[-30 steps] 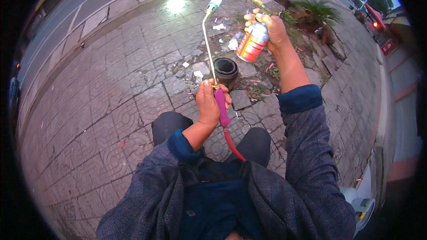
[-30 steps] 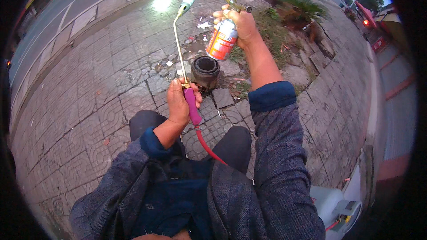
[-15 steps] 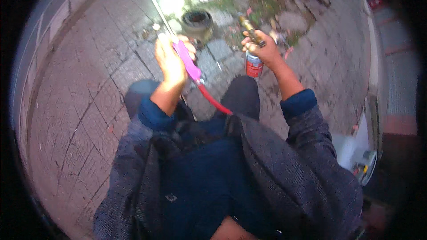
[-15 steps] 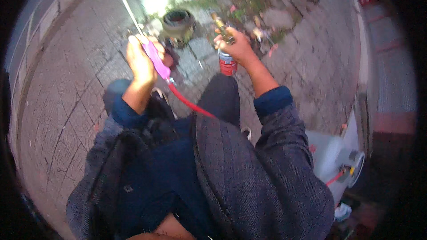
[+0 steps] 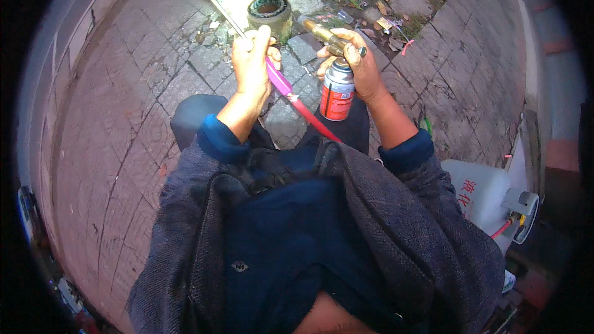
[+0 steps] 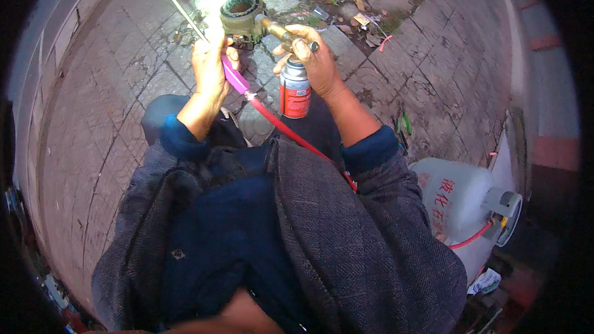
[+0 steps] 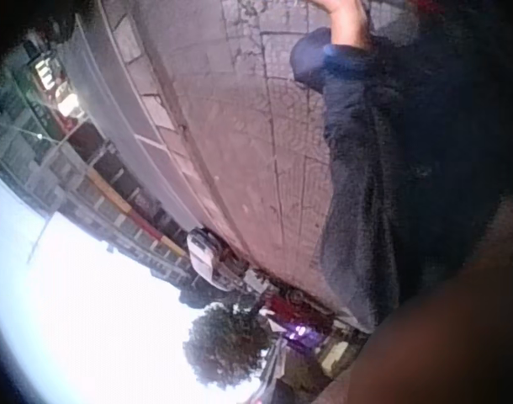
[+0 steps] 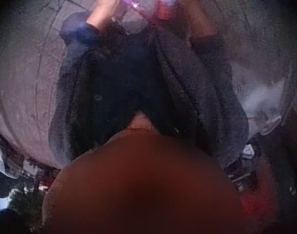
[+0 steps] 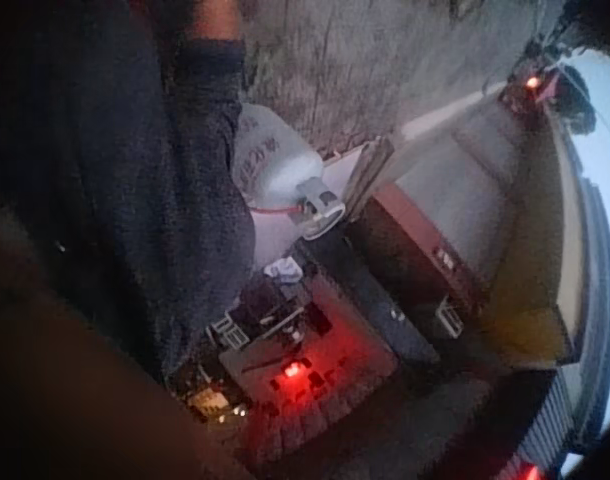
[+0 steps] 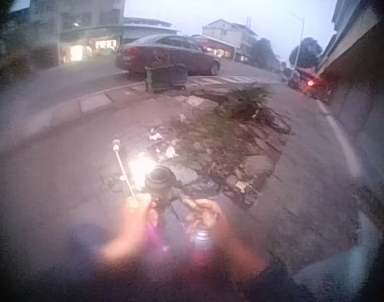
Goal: The person connects a red hose to a large gas cylinder, then attaches a blowtorch nozzle. They ignite the torch and direct the flame into a small metal container on the ground, maintaining the flame for an extended period.
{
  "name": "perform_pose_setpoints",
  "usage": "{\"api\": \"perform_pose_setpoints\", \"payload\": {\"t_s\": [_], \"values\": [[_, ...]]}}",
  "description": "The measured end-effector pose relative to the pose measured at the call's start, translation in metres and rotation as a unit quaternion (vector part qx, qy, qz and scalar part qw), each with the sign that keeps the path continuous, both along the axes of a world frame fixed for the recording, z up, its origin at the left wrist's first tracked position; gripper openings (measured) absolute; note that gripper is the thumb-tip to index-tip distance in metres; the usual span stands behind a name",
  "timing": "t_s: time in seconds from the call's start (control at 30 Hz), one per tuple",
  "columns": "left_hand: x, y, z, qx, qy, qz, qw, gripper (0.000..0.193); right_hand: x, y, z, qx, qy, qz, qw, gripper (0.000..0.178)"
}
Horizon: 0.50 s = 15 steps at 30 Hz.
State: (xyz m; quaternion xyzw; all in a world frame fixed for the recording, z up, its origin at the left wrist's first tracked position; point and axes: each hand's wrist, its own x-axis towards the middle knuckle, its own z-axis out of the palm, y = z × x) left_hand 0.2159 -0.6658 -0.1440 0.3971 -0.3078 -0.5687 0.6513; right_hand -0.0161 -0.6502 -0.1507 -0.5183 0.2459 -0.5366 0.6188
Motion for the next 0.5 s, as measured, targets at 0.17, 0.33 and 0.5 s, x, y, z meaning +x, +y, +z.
{"api": "perform_pose_setpoints", "payload": {"t_s": [0.17,0.33,0.5], "values": [[0.006,-0.003,0.002,-0.010,0.035,-0.068,0.997,0.017,0.029,-0.013,0.018,0.012,0.030,0.053,0.998,0.048],[0.012,-0.006,0.008,-0.033,0.059,-0.087,0.994,0.012,0.043,-0.020,0.017,0.019,0.043,0.068,0.997,0.038],[0.014,-0.006,0.006,-0.047,0.012,-0.052,0.997,0.013,0.038,-0.010,-0.003,0.022,0.208,-0.104,0.972,0.028]]}}
